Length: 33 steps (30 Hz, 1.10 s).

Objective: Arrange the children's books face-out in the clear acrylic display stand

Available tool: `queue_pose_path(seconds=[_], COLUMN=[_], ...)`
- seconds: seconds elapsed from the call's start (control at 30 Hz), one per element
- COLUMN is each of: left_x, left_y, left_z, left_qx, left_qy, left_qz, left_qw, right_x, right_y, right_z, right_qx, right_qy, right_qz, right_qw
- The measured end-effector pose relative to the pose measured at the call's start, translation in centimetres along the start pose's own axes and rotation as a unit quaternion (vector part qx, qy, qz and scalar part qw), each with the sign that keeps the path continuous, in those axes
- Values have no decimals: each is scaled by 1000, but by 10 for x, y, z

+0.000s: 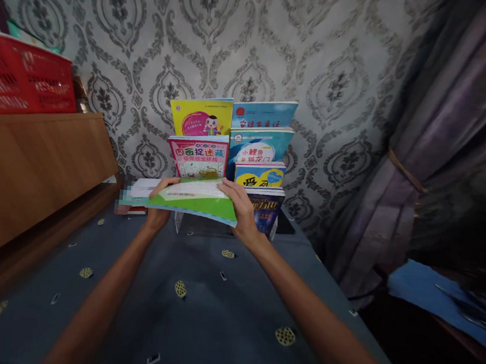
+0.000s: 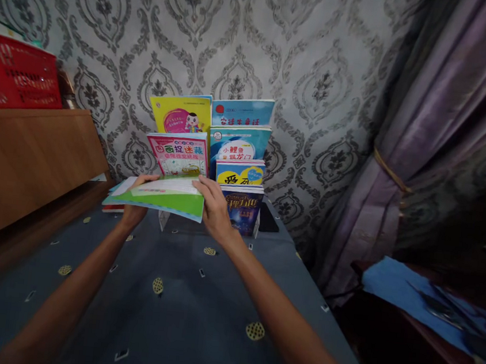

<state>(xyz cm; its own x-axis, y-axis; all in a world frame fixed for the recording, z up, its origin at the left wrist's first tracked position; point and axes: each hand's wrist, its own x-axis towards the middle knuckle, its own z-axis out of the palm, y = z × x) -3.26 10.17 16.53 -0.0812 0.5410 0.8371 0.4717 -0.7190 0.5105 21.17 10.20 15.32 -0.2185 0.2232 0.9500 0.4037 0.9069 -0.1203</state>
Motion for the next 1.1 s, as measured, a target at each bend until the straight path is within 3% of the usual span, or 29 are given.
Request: queue_pose_path(seconds=[0.3, 0.6, 0.83, 0.97, 1.1], left_x=[41, 70, 84, 88, 91], left_y=[-6, -36, -45, -53, -61], left_z=[1, 12, 10, 12, 16], left_qx=[34, 101, 129, 122, 130], left_qy=[-30, -40, -79, -115, -112], left_qz=[65, -43, 7, 0, -15], left_qw=[997, 993, 988, 986, 985], right_x=[33, 62, 82, 90, 94], right_y=[18, 46, 67, 76, 82], right_z=[-2, 9, 12, 12, 13], right_qx=[0, -8, -60, -85, -92], right_qy=[14, -17, -57, -94, -116], right_qz=[0, 69, 122, 161, 173], right_qw=[1000, 997, 989, 979, 974])
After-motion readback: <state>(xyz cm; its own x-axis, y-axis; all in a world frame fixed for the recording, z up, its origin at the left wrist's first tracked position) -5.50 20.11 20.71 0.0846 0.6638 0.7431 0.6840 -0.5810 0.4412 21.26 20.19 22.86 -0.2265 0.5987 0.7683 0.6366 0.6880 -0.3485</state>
